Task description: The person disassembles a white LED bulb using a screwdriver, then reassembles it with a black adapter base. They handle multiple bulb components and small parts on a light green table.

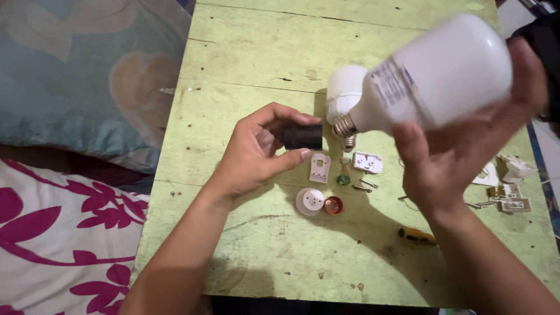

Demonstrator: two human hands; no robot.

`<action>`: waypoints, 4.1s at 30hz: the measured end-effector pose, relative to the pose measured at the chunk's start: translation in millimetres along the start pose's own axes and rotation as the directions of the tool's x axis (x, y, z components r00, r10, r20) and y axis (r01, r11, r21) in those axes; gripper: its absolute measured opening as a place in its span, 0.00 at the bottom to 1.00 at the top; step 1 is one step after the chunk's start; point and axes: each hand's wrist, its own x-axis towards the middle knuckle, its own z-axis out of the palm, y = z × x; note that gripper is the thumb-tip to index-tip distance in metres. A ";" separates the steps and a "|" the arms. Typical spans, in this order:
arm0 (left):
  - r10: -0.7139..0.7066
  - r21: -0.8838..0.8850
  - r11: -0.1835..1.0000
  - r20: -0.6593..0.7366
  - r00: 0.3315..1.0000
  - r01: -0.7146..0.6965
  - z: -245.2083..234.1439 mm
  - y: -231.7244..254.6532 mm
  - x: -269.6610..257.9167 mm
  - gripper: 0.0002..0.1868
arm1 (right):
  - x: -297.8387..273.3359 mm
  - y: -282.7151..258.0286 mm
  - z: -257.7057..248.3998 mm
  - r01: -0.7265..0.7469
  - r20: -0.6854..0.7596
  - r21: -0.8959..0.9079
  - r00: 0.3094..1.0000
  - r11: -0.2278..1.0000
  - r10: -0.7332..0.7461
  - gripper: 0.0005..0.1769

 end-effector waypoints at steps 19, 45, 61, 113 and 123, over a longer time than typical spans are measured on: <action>0.035 -0.120 0.991 -0.193 0.981 -0.059 27.9 -22.9 -1.9 0.21 | 4.5 -2.5 12.3 -0.232 -0.076 0.250 0.963 0.940 0.258 0.39; 0.128 0.084 0.991 -0.301 0.945 -0.108 14.9 -19.9 1.5 0.21 | -4.3 13.2 0.4 -0.137 0.059 0.252 0.990 0.958 0.126 0.21; 0.094 0.103 0.993 -0.308 0.947 -0.065 19.9 -14.0 4.4 0.21 | -6.3 23.0 1.9 -0.210 0.034 0.292 0.977 0.933 0.209 0.22; -0.041 -0.050 0.998 -0.300 0.953 0.027 21.7 -23.3 3.7 0.21 | 19.2 33.7 -48.6 -0.477 0.415 -0.019 0.796 0.879 0.440 0.42; -0.090 -0.146 0.988 -0.291 0.952 0.049 21.4 -22.7 2.8 0.20 | 28.3 19.1 -54.4 -0.298 0.521 0.220 0.841 0.929 0.147 0.36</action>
